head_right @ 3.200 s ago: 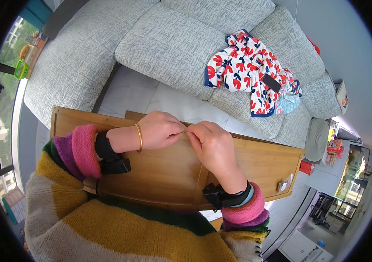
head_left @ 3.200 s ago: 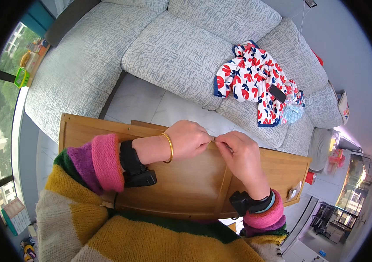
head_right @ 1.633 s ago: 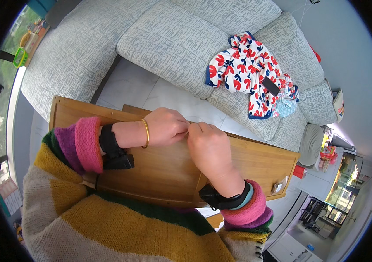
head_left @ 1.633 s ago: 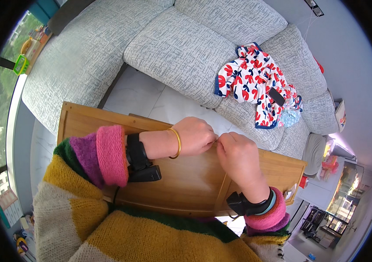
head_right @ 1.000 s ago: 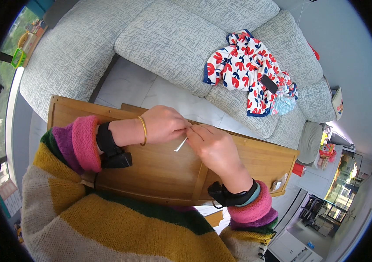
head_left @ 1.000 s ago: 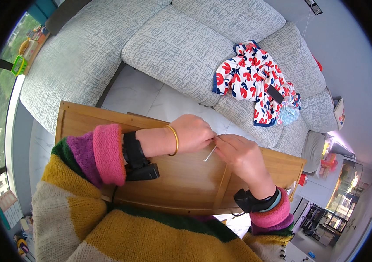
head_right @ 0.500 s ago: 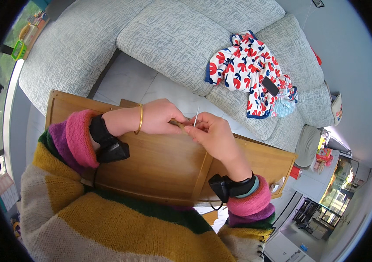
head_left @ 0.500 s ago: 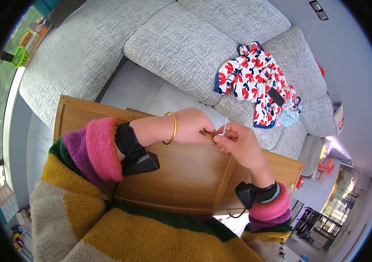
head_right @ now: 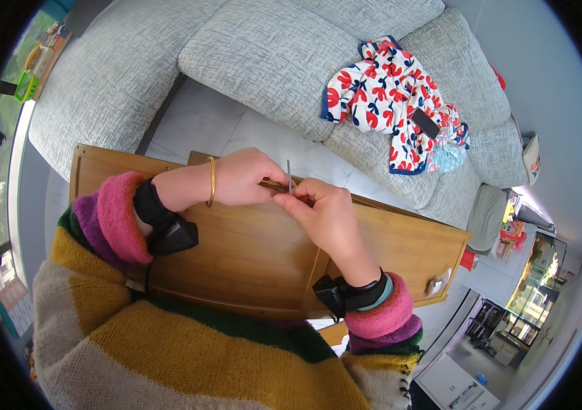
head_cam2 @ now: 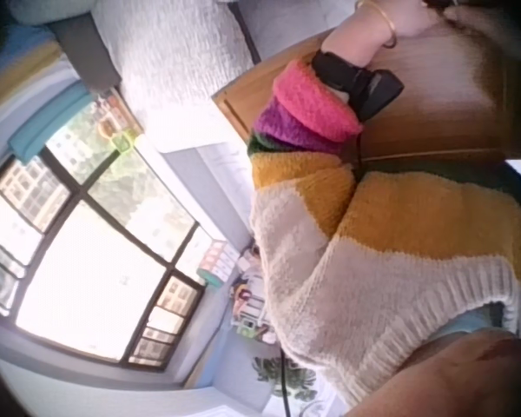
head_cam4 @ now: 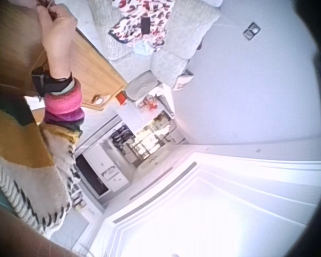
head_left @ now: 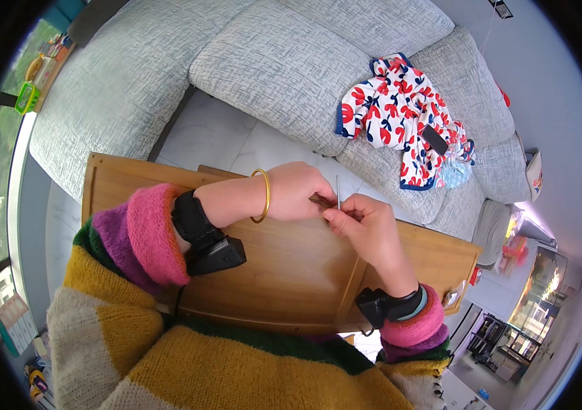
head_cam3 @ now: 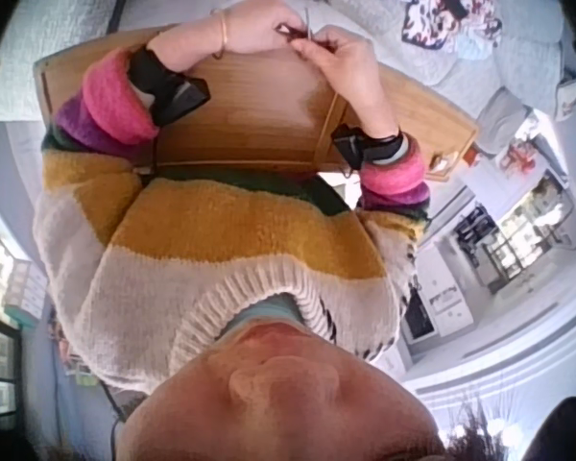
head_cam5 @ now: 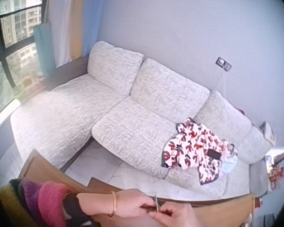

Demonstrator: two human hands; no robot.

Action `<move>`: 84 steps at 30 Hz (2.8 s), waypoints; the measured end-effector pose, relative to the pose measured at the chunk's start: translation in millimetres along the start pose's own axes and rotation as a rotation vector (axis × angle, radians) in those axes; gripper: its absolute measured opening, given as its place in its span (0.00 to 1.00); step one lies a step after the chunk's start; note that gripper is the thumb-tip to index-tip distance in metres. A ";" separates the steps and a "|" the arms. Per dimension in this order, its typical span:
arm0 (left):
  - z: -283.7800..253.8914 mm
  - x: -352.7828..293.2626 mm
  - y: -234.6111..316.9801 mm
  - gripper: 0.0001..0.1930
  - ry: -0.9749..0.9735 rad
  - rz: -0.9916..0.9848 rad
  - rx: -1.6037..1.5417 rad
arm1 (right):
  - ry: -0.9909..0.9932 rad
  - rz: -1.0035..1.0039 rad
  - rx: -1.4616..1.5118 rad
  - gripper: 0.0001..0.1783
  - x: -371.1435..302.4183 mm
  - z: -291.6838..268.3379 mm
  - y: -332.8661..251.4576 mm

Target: The person assembles a wooden cabinet by hand, inserting dowels and screws into pre-drilled holes, aligning panels, and tightening fasteners. The person flips the cabinet to access different sides and continues securing joints.

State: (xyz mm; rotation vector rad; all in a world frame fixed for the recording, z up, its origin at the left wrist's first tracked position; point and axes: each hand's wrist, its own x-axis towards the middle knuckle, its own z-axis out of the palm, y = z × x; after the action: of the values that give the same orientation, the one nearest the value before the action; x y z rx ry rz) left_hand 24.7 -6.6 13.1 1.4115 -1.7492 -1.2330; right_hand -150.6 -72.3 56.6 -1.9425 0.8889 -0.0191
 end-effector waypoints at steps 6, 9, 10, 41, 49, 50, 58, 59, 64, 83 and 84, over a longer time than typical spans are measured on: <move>1.3 0.4 0.6 0.10 0.014 -0.002 -0.014 | 0.144 -0.170 -0.081 0.20 9.8 -9.5 0.8; 1.5 0.5 -1.1 0.10 -0.003 -0.002 -0.003 | 0.144 -0.583 -0.326 0.26 26.2 -24.1 -4.8; 1.6 0.5 -1.7 0.10 -0.006 0.001 0.012 | 0.048 -0.611 -0.360 0.28 30.1 -31.0 -6.7; 4.0 -1.4 2.4 0.11 0.020 0.014 -0.015 | 0.134 -0.243 -0.515 0.10 -21.8 -38.5 2.3; 19.4 1.6 -0.4 0.08 0.140 0.176 0.214 | 0.042 -0.438 -0.437 0.06 -43.0 10.0 -6.2; 20.1 1.3 -0.9 0.08 0.157 0.197 0.235 | 0.030 -0.446 -0.421 0.08 -42.9 9.4 -8.0; 15.9 1.1 3.1 0.07 0.101 0.121 0.159 | 0.043 -0.785 -0.825 0.06 -22.4 -0.7 -20.5; 14.8 0.7 3.1 0.07 0.108 0.127 0.135 | 0.020 -0.825 -0.837 0.06 -18.2 -0.5 -21.8; 3.6 3.5 -7.3 0.20 0.070 0.037 -0.097 | -0.006 -0.656 -0.675 0.05 10.3 3.4 -30.3; -1.0 -1.3 -4.6 0.32 -0.060 0.040 -0.027 | 0.268 -0.376 -0.405 0.06 -36.2 -19.0 20.3; -0.9 -0.6 -4.9 0.31 -0.056 0.043 -0.020 | 0.265 -0.406 -0.492 0.07 -37.7 -19.2 18.4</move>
State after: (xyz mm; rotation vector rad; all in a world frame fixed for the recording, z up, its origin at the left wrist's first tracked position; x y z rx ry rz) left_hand 27.7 -6.4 9.1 1.3328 -1.7903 -1.2744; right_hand -195.8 -69.7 65.4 -2.6035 0.6915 -0.3296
